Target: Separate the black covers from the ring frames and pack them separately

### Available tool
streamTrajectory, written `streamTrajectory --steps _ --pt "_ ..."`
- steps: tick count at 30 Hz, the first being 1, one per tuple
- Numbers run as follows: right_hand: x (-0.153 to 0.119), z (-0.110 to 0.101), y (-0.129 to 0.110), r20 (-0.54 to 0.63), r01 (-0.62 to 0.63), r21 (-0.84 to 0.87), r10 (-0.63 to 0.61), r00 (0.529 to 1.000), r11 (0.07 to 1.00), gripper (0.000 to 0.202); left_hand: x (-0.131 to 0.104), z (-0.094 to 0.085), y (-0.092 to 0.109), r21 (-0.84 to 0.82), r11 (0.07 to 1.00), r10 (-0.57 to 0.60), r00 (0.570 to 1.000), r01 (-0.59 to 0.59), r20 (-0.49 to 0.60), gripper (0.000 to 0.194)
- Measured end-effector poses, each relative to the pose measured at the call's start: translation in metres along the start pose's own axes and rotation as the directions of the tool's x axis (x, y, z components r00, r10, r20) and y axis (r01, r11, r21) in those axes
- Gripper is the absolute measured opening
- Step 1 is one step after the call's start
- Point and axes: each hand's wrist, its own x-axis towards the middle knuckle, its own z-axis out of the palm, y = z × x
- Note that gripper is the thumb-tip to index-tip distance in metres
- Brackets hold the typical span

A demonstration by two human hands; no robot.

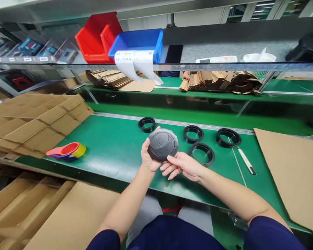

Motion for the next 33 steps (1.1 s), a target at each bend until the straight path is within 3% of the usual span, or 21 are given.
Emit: streamTrajectory --steps 2,4,5,6,7,8,9,10,11,13,16,20,22,24,27,33 --pt "-0.006 0.015 0.003 0.048 -0.006 -0.242 0.019 0.999 0.970 0.060 -0.019 -0.009 0.013 -0.041 0.999 -0.023 0.999 0.022 -0.022 0.076" --pt "-0.012 0.022 -0.002 -0.034 0.159 -0.477 -0.199 0.979 0.865 0.056 -0.038 -0.018 0.025 -0.050 0.998 -0.033 0.998 0.030 -0.048 0.070" --pt "-0.013 0.024 -0.006 -0.101 0.255 -0.580 -0.378 0.920 0.774 0.051 -0.047 -0.022 0.029 -0.045 0.999 -0.032 0.998 0.029 -0.060 0.068" --pt "-0.013 0.025 -0.008 -0.154 0.319 -0.671 -0.546 0.823 0.670 0.045 -0.054 -0.025 0.031 -0.034 0.999 -0.022 0.997 0.019 -0.071 0.068" --pt "-0.011 0.025 -0.009 -0.176 0.345 -0.740 -0.663 0.728 0.576 0.043 -0.061 -0.027 0.032 -0.018 1.000 -0.003 0.997 0.002 -0.082 0.067" --pt "-0.007 0.026 -0.008 -0.168 0.351 -0.786 -0.722 0.671 0.509 0.051 -0.067 -0.028 0.031 0.000 1.000 0.018 0.995 -0.018 -0.093 0.066" --pt "-0.003 0.027 -0.004 -0.139 0.351 -0.811 -0.737 0.662 0.468 0.064 -0.071 -0.028 0.029 0.018 0.999 0.038 0.994 -0.037 -0.106 0.065" --pt "0.001 0.027 0.002 -0.105 0.352 -0.821 -0.725 0.681 0.450 0.073 -0.075 -0.028 0.027 0.035 0.998 0.052 0.992 -0.049 -0.118 0.064" --pt "0.005 0.029 0.010 -0.081 0.355 -0.820 -0.704 0.705 0.450 0.074 -0.078 -0.027 0.025 0.051 0.997 0.060 0.990 -0.054 -0.127 0.063" --pt "0.010 0.031 0.024 -0.082 0.356 -0.807 -0.687 0.722 0.471 0.058 -0.083 -0.025 0.021 0.077 0.996 0.057 0.989 -0.047 -0.134 0.062" --pt "0.008 0.031 0.036 -0.114 0.329 -0.841 -0.735 0.669 0.429 0.042 -0.085 -0.022 0.019 0.064 0.998 -0.017 0.992 0.025 -0.123 0.062" --pt "-0.003 0.022 0.030 0.047 0.284 -0.948 -0.823 0.565 0.141 0.036 -0.081 -0.020 0.017 -0.010 0.983 -0.184 0.976 0.184 -0.117 0.067" --pt "-0.006 0.015 0.026 0.124 0.267 -0.962 -0.801 0.585 0.046 0.037 -0.079 -0.020 0.013 -0.035 0.973 -0.233 0.965 0.230 -0.117 0.072" --pt "-0.005 0.009 0.023 0.142 0.243 -0.970 -0.756 0.639 0.024 0.041 -0.076 -0.018 0.009 -0.036 0.957 -0.289 0.951 0.287 -0.114 0.074" --pt "0.001 0.002 0.022 0.114 0.223 -0.973 -0.701 0.704 0.066 0.051 -0.069 -0.018 0.005 -0.014 0.925 -0.379 0.916 0.380 -0.131 0.076" --pt "0.016 -0.007 0.021 0.072 0.263 -0.948 -0.681 0.729 0.182 0.063 -0.055 -0.024 0.001 -0.038 0.903 -0.426 0.884 0.427 -0.191 0.077"
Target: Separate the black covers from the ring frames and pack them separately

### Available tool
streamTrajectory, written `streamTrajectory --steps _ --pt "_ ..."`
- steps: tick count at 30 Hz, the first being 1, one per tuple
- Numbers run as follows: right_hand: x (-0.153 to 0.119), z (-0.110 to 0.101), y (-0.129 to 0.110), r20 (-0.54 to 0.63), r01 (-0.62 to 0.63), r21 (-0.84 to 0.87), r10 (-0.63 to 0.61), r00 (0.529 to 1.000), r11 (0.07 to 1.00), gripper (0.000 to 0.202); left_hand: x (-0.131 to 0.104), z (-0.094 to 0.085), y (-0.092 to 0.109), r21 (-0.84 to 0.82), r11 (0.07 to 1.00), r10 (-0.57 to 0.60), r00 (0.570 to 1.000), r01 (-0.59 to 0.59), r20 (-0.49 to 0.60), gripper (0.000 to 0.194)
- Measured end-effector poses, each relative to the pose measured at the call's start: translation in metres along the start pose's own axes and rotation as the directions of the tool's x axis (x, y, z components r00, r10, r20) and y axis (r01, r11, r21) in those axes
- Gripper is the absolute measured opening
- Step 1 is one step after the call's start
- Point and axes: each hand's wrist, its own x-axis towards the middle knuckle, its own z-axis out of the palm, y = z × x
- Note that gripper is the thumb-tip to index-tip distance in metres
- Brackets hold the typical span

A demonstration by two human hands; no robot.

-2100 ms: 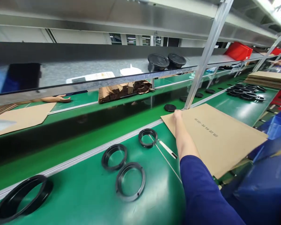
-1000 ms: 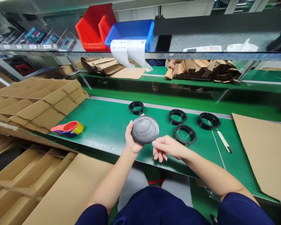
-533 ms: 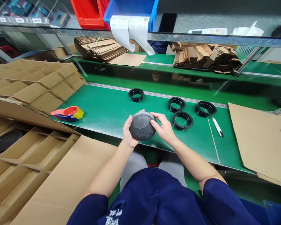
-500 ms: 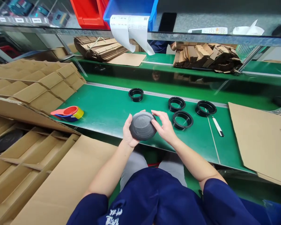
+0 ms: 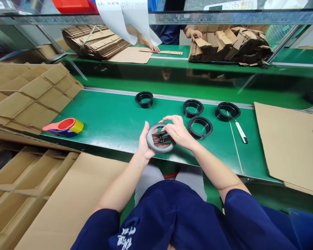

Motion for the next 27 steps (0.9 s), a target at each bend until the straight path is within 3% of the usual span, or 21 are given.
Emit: streamTrajectory --steps 4,8,10,13,15,19,21,22,23,25,26,27 --pt "0.003 -0.004 0.007 0.074 -0.066 0.130 0.056 0.996 0.989 0.062 0.007 -0.004 0.003 -0.001 1.000 -0.009 0.999 0.009 0.034 0.079" --pt "0.003 -0.003 0.016 0.038 -0.110 0.161 0.105 0.994 0.981 0.065 0.018 -0.010 0.010 -0.021 0.999 -0.031 0.999 0.031 0.007 0.077" --pt "0.001 0.000 0.020 0.070 -0.043 0.103 0.036 0.997 0.994 0.065 0.026 -0.013 0.014 -0.037 0.999 -0.016 0.999 0.015 -0.029 0.075" --pt "-0.001 0.007 0.024 0.216 0.129 -0.061 -0.113 0.970 0.990 0.061 0.038 -0.017 0.017 -0.053 0.997 0.044 0.997 -0.047 -0.062 0.070" --pt "-0.002 0.009 0.026 0.273 0.159 -0.157 -0.112 0.956 0.975 0.075 0.044 -0.016 0.015 -0.033 0.999 0.009 0.999 -0.010 -0.043 0.067" --pt "-0.007 0.011 0.030 0.229 0.034 -0.174 0.007 0.973 0.984 0.115 0.067 -0.009 0.012 0.158 0.982 -0.105 0.994 0.099 0.031 0.067" --pt "-0.011 0.011 0.034 0.158 -0.054 -0.153 0.078 0.984 0.987 0.116 0.088 -0.009 0.029 0.366 0.930 0.029 0.998 -0.005 -0.062 0.066" --pt "-0.012 0.011 0.036 0.123 -0.091 -0.148 0.109 0.986 0.985 0.114 0.100 -0.010 0.044 0.495 0.864 0.189 0.970 -0.091 -0.153 0.061" --pt "-0.014 0.011 0.038 0.096 -0.119 -0.148 0.134 0.986 0.982 0.113 0.113 -0.013 0.062 0.625 0.763 0.391 0.886 -0.162 -0.248 0.054" --pt "-0.016 0.012 0.042 0.079 -0.144 -0.159 0.158 0.984 0.977 0.110 0.138 -0.022 0.103 0.807 0.562 0.715 0.596 -0.178 -0.366 0.056" --pt "-0.018 0.013 0.044 0.084 -0.146 -0.168 0.162 0.983 0.975 0.109 0.148 -0.028 0.123 0.834 0.532 0.765 0.505 -0.144 -0.400 0.065" --pt "-0.019 0.014 0.046 0.090 -0.145 -0.178 0.163 0.983 0.973 0.108 0.156 -0.034 0.139 0.836 0.536 0.771 0.472 -0.117 -0.428 0.070"
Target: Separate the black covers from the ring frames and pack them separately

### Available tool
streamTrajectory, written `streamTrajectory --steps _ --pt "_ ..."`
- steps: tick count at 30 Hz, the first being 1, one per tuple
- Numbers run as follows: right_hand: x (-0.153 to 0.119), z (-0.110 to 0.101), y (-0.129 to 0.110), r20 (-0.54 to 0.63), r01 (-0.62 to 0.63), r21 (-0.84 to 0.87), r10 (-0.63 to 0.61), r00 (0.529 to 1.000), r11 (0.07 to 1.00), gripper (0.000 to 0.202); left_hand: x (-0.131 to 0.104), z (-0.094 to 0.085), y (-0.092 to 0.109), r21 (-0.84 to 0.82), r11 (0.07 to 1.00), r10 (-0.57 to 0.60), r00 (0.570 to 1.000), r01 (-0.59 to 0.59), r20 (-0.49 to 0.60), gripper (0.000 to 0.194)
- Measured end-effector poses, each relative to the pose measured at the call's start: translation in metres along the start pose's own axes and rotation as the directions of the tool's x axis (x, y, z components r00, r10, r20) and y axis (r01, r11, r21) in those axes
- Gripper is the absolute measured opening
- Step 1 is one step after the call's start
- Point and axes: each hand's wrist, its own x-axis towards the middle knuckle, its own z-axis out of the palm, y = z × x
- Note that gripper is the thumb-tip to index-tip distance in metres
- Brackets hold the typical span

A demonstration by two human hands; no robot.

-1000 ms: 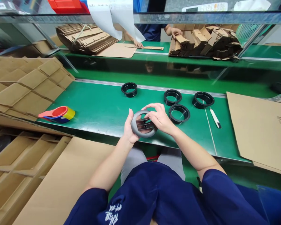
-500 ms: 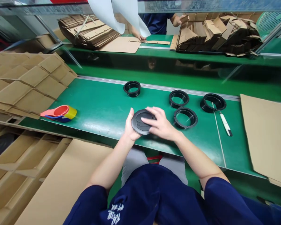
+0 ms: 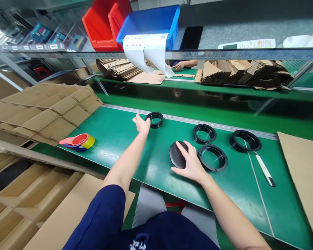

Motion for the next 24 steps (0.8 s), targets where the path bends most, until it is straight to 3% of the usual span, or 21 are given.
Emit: streamTrajectory --steps 2,4,6,11,15,19,24 --pt "-0.001 0.003 0.003 0.009 0.008 -0.020 -0.007 1.000 1.000 0.106 0.021 -0.004 -0.001 -0.017 0.998 -0.066 0.995 0.068 0.070 0.062" --pt "-0.002 0.004 0.004 0.003 0.013 -0.040 -0.013 1.000 0.999 0.105 0.020 -0.009 -0.010 -0.062 0.991 -0.106 0.977 0.119 0.187 0.046" --pt "0.000 0.004 0.004 -0.017 0.007 -0.066 -0.008 1.000 0.998 0.104 -0.001 -0.016 -0.024 -0.111 0.981 -0.121 0.951 0.158 0.283 0.042" --pt "0.027 0.002 -0.009 -0.042 0.038 -0.162 -0.046 0.998 0.986 0.104 -0.079 -0.039 -0.058 -0.211 0.943 -0.128 0.866 0.257 0.483 0.042" --pt "0.059 0.006 -0.027 0.102 0.078 -0.279 -0.051 0.993 0.957 0.104 -0.114 -0.063 -0.067 -0.232 0.916 -0.151 0.815 0.329 0.560 0.033" --pt "0.072 0.013 -0.039 0.241 0.076 -0.377 0.018 0.970 0.923 0.102 -0.116 -0.095 -0.073 -0.281 0.914 -0.128 0.867 0.292 0.482 0.032" --pt "0.074 0.031 -0.042 0.290 0.080 -0.416 0.048 0.956 0.906 0.107 -0.110 -0.122 -0.087 -0.263 0.961 0.011 0.938 0.086 0.347 0.034"
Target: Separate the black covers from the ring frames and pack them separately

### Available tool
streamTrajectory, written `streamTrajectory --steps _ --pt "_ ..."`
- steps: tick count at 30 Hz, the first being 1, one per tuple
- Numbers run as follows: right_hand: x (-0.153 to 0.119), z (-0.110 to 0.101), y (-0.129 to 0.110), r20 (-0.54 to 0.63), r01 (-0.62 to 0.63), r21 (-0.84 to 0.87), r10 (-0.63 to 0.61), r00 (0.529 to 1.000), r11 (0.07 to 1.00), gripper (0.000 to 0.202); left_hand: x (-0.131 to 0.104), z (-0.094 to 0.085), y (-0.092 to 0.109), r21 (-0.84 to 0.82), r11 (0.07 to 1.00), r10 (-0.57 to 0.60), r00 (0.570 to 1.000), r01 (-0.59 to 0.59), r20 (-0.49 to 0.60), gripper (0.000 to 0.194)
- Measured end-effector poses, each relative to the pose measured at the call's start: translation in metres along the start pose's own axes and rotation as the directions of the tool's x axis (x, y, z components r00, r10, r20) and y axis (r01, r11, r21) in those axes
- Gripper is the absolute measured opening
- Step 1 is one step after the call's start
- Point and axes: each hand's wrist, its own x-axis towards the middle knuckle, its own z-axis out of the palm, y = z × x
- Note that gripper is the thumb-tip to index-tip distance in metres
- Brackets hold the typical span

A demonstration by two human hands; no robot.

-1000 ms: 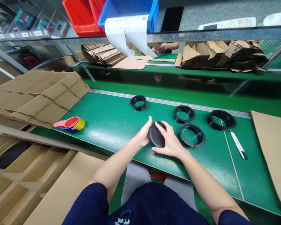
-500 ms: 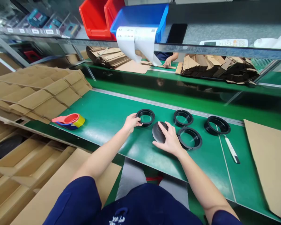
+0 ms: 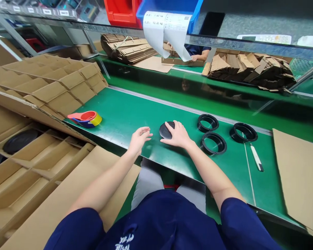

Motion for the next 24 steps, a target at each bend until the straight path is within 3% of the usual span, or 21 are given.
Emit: streamTrajectory --steps 3,5,7,8,9,10,11,14,18,21,24 --pt "-0.003 0.000 0.006 -0.108 0.018 0.065 -0.011 0.994 0.998 0.104 0.002 0.003 0.018 0.258 0.930 0.266 0.964 -0.263 0.026 0.037" --pt "-0.014 -0.007 0.018 -0.335 0.015 0.186 0.049 0.941 0.982 0.090 0.006 0.017 0.041 0.447 0.730 0.520 0.845 -0.517 0.126 0.045" --pt "-0.031 -0.015 0.033 -0.589 0.026 0.339 0.191 0.785 0.940 0.072 0.010 0.040 0.061 0.577 0.472 0.680 0.692 -0.666 0.242 0.055" --pt "-0.040 -0.017 0.040 -0.677 0.044 0.402 0.264 0.687 0.915 0.065 0.011 0.054 0.065 0.627 0.369 0.698 0.650 -0.686 0.301 0.060" --pt "-0.050 -0.017 0.046 -0.734 0.072 0.444 0.316 0.602 0.893 0.061 0.012 0.068 0.065 0.670 0.292 0.668 0.647 -0.683 0.368 0.064" --pt "-0.059 -0.016 0.051 -0.764 0.101 0.468 0.345 0.545 0.878 0.057 0.013 0.081 0.061 0.704 0.230 0.585 0.674 -0.672 0.452 0.067" --pt "-0.066 -0.013 0.053 -0.773 0.120 0.484 0.359 0.523 0.867 0.054 0.014 0.093 0.053 0.730 0.178 0.463 0.711 -0.660 0.529 0.068" --pt "-0.075 0.002 0.055 -0.716 0.136 0.566 0.403 0.570 0.813 0.048 0.020 0.111 0.026 0.763 0.048 0.118 0.763 -0.644 0.636 0.070" --pt "-0.071 0.012 0.051 -0.623 0.170 0.666 0.416 0.663 0.727 0.045 0.027 0.105 0.025 0.747 0.003 -0.044 0.746 -0.665 0.664 0.102" --pt "-0.084 0.017 0.040 -0.545 0.166 0.647 0.299 0.784 0.744 0.041 0.004 0.084 0.038 0.764 0.067 -0.053 0.762 -0.642 0.645 0.112" --pt "-0.099 0.030 0.038 -0.461 0.165 0.557 0.137 0.877 0.814 0.037 -0.033 0.047 0.038 0.745 0.103 0.150 0.751 -0.659 0.644 0.095"
